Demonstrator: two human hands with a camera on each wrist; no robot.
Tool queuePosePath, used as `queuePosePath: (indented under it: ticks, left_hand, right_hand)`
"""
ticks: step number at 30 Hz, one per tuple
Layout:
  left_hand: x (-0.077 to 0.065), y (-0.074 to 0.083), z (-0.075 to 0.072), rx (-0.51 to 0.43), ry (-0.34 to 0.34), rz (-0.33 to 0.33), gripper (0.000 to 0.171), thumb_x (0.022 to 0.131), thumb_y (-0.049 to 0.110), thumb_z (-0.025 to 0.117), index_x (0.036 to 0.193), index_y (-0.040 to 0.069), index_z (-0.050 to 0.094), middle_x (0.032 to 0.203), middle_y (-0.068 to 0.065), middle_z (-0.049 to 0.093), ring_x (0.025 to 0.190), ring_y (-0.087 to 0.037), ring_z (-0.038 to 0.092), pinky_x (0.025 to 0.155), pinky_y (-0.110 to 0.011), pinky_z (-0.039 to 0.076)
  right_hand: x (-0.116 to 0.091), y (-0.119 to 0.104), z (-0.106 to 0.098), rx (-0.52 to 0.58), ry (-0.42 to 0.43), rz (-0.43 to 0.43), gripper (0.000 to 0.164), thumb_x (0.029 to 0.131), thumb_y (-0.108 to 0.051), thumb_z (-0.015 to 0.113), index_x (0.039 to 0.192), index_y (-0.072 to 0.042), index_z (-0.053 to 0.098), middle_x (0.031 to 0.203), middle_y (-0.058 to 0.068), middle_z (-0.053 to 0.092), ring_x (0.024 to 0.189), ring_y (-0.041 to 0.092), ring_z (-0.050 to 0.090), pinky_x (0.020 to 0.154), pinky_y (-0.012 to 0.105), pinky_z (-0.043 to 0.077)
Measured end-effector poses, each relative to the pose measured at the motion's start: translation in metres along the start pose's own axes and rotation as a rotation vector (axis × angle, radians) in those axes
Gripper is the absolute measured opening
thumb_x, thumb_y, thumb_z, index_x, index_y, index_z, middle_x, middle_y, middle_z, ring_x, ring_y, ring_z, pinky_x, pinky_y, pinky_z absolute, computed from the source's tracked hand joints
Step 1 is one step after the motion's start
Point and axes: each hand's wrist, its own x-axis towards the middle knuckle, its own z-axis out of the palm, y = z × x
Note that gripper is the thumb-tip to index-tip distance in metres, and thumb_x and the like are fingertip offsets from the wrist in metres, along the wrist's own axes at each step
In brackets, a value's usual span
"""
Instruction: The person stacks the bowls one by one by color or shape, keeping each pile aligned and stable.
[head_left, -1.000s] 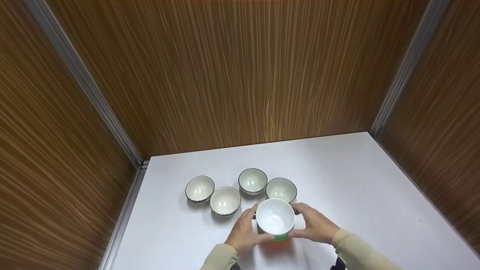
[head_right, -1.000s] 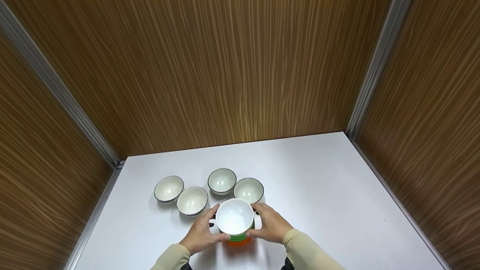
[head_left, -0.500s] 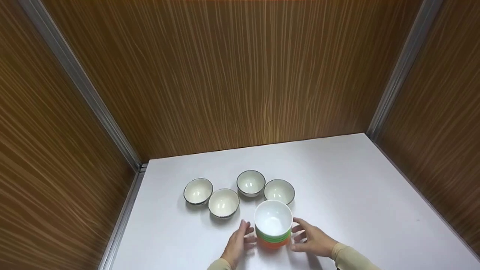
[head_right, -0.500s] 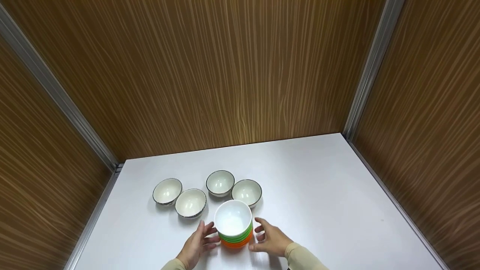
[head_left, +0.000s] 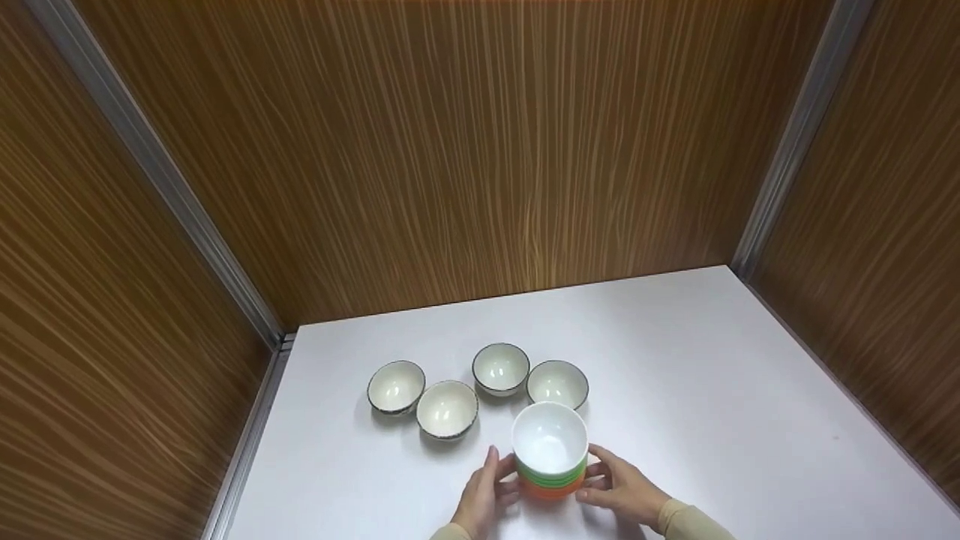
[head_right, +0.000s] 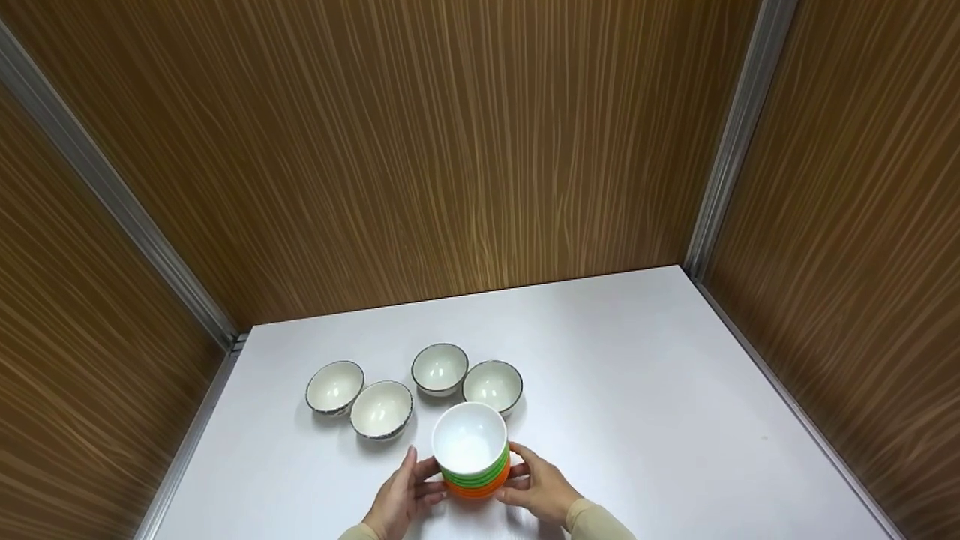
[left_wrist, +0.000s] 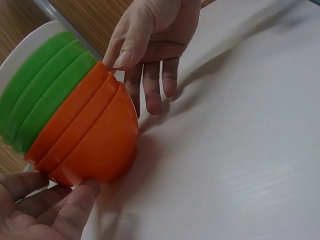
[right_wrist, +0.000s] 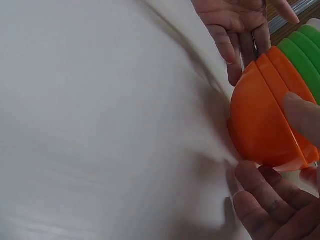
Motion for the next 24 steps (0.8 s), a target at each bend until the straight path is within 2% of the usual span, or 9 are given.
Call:
queuePosePath:
  ticks: [9,13,17,21,24]
  left_hand:
    - [0.01,0.001,0.026,0.011,-0.078,0.007,0.095,0.079,0.076,0.017,0.133,0.002,0.044,0.131,-0.014,0.049,0.106,-0.026,0.056,0.088,-0.039,0.048]
    - [0.016,0.003,0.041,0.029,-0.086,-0.02,0.094,0.079,0.076,0.018,0.134,0.004,0.044,0.131,-0.012,0.049,0.104,-0.025,0.058,0.087,-0.04,0.048]
    - [0.022,0.006,0.056,0.02,-0.072,-0.053,0.092,0.078,0.077,0.023,0.134,0.007,0.046,0.131,-0.01,0.05,0.101,-0.023,0.059,0.086,-0.041,0.048]
    - [0.031,0.012,0.072,-0.028,-0.065,-0.068,0.086,0.081,0.072,0.031,0.133,0.005,0.045,0.132,-0.012,0.048,0.103,-0.022,0.058,0.085,-0.037,0.049]
    - [0.039,0.016,0.084,-0.088,-0.068,-0.044,0.078,0.087,0.062,0.036,0.133,-0.001,0.043,0.134,-0.016,0.044,0.106,-0.025,0.056,0.085,-0.035,0.05]
  right_hand:
    - [-0.016,0.011,-0.023,0.032,0.046,0.001,0.092,0.08,-0.034,0.069,0.142,0.003,0.012,0.112,0.01,0.055,0.099,0.027,0.058,0.079,0.044,0.051]
    - [-0.024,0.019,-0.033,0.121,0.059,0.037,0.088,0.084,-0.031,0.065,0.143,0.002,0.009,0.121,0.016,0.048,0.104,0.029,0.056,0.081,0.047,0.05]
    - [-0.03,0.027,-0.04,0.208,0.094,0.06,0.084,0.086,-0.03,0.063,0.144,0.0,0.01,0.125,0.02,0.042,0.101,0.028,0.057,0.082,0.047,0.049]
    - [-0.034,0.031,-0.046,0.3,0.135,0.047,0.079,0.088,-0.03,0.059,0.143,-0.002,0.009,0.126,0.022,0.04,0.097,0.03,0.059,0.08,0.044,0.05]
    - [-0.036,0.032,-0.05,0.362,0.189,0.039,0.078,0.089,-0.032,0.058,0.142,-0.001,0.01,0.126,0.021,0.043,0.096,0.032,0.059,0.079,0.043,0.051]
